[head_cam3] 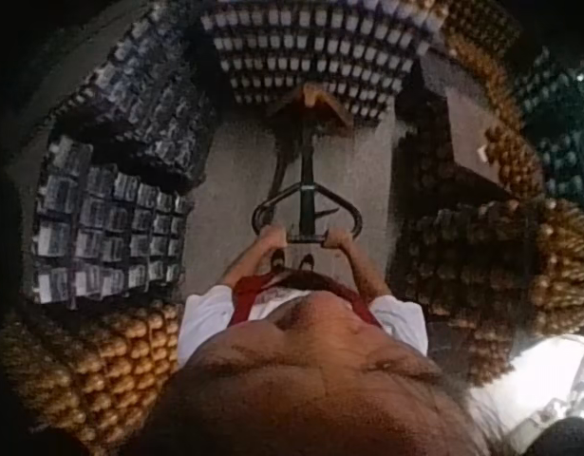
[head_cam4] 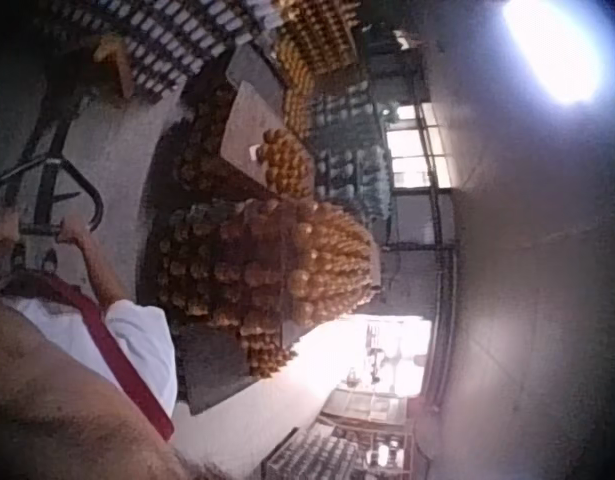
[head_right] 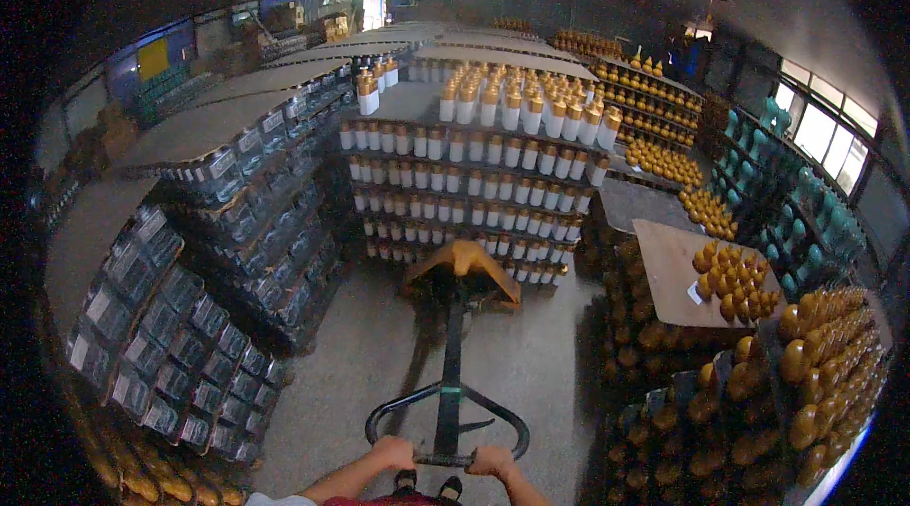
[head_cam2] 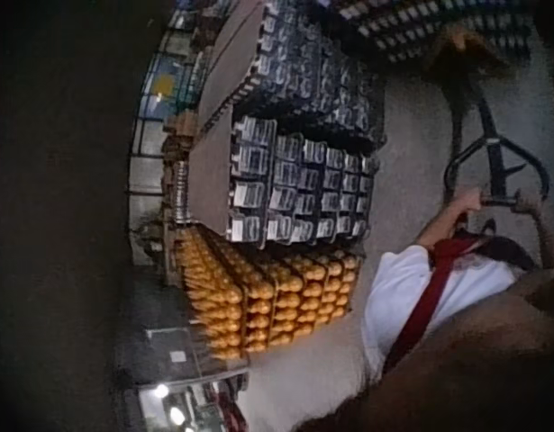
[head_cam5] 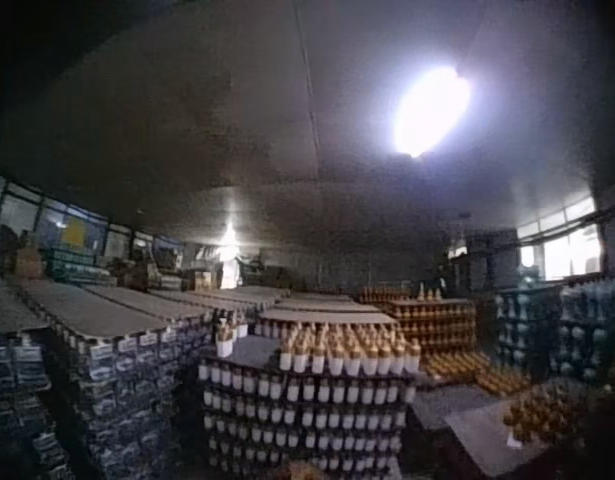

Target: The person operates a manual pallet jack to lift and move a pallet stacked with white and gold containers. They navigate the pallet through a warehouse aisle, briefly stop to remove a cardboard sheet from the top of the stack, and then continue moving the load to a different location.

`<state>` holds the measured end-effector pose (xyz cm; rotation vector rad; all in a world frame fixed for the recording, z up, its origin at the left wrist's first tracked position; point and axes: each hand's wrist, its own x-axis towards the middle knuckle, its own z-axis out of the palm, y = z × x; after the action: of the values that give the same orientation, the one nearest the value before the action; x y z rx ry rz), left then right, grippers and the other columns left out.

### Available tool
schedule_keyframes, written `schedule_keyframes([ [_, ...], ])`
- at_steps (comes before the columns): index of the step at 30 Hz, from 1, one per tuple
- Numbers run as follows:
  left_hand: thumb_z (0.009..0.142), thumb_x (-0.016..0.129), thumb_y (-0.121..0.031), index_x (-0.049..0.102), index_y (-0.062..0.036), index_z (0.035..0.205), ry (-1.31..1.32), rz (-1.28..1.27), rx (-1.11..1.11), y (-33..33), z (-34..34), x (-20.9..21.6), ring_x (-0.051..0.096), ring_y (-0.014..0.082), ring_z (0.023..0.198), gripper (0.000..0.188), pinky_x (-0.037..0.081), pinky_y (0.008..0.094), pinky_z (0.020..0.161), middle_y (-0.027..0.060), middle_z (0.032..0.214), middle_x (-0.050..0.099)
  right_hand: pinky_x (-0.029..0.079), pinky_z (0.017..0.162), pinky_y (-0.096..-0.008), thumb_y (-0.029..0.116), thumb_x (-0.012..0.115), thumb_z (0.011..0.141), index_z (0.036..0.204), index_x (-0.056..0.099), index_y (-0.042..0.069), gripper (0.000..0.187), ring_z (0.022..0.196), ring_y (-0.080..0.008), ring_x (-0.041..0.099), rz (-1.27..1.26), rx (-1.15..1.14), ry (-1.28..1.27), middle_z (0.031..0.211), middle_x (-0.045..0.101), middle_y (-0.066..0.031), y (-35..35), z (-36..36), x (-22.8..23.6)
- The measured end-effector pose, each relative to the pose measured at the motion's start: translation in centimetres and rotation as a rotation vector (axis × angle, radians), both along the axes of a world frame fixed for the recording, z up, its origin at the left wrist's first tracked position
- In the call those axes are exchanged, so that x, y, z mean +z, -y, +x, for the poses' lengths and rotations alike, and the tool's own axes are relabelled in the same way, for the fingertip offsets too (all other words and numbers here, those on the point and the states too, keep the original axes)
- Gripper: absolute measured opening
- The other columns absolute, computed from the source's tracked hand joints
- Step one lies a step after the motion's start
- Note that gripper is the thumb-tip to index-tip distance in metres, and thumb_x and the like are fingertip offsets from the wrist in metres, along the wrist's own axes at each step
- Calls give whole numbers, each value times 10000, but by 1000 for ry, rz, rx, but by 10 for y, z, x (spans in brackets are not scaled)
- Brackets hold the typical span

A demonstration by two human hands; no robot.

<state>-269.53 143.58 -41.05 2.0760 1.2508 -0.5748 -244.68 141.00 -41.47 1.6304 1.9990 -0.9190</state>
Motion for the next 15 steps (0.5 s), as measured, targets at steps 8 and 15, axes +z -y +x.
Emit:
schedule_keyframes([
  [8,645,613,-366,685,-32,838,-24,27,-34,-33,-4,27,637,345,825,392,508,438,720,192,885,656,491,693,-420,594,609,663,874,682,83,558,752,-336,627,63,22,-153,800,659,-149,-25,5,29],
  [15,622,647,-395,681,-17,839,-12,58,-37,-66,-2,76,636,346,822,437,505,436,736,199,875,652,420,899,-384,364,626,812,1157,549,66,463,1064,-309,521,637,-112,-645,1146,557,-153,-97,26,37],
])
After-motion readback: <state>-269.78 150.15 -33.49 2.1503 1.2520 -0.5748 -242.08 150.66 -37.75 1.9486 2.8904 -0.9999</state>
